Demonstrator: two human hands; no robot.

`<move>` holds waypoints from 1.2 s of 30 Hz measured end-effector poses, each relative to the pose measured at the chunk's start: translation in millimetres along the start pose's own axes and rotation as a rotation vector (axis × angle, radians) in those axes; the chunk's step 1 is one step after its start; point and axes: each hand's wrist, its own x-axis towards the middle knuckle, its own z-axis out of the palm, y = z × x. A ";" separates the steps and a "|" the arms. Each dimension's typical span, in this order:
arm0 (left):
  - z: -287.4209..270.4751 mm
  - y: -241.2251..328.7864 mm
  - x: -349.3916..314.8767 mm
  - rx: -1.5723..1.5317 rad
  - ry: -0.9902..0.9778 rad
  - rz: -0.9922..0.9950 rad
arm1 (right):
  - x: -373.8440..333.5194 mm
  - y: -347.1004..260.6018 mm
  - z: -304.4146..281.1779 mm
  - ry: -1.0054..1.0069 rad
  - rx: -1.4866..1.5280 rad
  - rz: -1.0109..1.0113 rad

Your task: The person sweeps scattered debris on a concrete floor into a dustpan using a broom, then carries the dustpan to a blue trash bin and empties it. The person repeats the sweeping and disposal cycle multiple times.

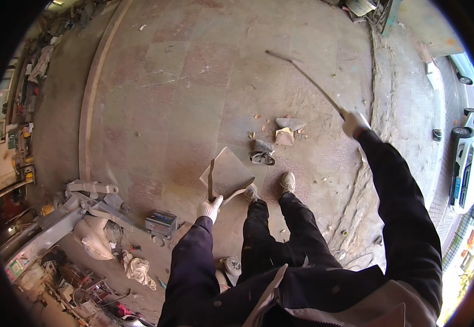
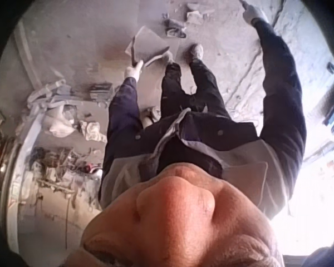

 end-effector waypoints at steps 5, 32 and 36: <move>19.8 -25.5 20.7 0.081 0.040 0.019 | 118.6 -48.1 50.5 0.012 -0.070 -0.119; 136.4 -13.4 179.8 -0.144 0.041 0.163 | -265.1 6.0 179.5 -0.415 0.283 0.363; 150.9 1.2 182.1 -0.156 0.010 0.175 | -286.7 -33.4 170.5 -0.490 0.408 0.321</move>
